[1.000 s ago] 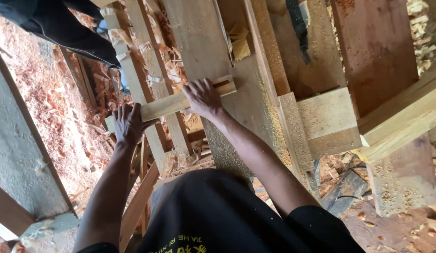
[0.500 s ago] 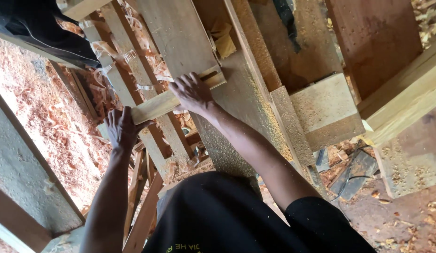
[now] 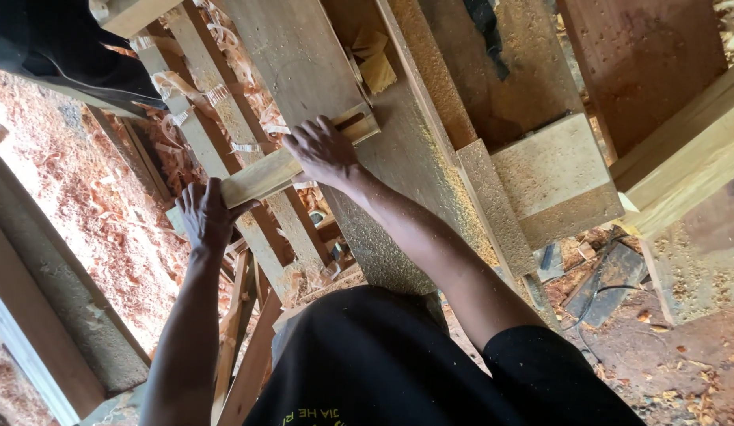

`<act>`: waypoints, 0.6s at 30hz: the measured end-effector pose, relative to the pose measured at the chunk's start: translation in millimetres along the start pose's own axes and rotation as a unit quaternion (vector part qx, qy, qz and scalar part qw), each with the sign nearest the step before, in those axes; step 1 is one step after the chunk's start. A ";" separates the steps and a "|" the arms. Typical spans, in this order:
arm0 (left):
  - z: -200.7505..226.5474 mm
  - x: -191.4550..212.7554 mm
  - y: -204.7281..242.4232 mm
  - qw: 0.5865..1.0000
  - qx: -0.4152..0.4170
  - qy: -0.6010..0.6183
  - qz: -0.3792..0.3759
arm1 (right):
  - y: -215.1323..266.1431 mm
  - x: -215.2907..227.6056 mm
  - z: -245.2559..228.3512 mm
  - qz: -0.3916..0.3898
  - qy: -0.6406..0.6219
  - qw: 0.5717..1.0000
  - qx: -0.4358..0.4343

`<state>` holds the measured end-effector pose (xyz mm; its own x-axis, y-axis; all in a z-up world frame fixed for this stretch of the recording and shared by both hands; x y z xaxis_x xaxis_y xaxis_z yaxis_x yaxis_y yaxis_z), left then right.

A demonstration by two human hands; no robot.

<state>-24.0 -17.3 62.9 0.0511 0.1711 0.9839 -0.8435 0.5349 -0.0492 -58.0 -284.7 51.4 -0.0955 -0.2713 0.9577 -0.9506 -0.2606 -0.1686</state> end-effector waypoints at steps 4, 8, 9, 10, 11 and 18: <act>0.9 1.3 -2.5 1.000 0.000 -0.001 -0.003 | -1.6 1.5 2.5 0.001 0.002 1.000 0.002; 6.0 6.8 -4.3 1.000 0.006 0.003 -0.004 | -3.3 -0.9 3.9 -0.007 -0.010 1.000 0.001; 7.2 8.0 -4.3 1.000 0.009 0.004 -0.005 | -3.3 -0.4 3.8 -0.003 -0.012 1.000 0.002; 7.4 8.0 -4.7 1.000 0.010 0.004 -0.005 | -3.1 -0.3 3.9 -0.004 -0.012 1.000 0.003; 7.8 8.4 -5.1 1.000 0.008 0.003 -0.003 | -2.9 -0.5 3.9 -0.008 -0.012 1.000 0.003; 1.1 4.6 -11.0 1.000 0.016 -0.003 0.000 | -7.6 -4.8 7.7 0.011 -0.010 1.000 0.010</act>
<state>-15.1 -23.3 68.1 0.0486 0.1665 0.9849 -0.8606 0.5075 -0.0433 -48.1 -288.6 46.3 -0.1103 -0.2959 0.9488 -0.9421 -0.2731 -0.1947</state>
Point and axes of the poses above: each hand's wrist, its own y-axis away from the middle knuckle, its own x-axis out of the back of the hand, z = x × y, the point moved 4 cm from there along -y, towards the middle knuckle
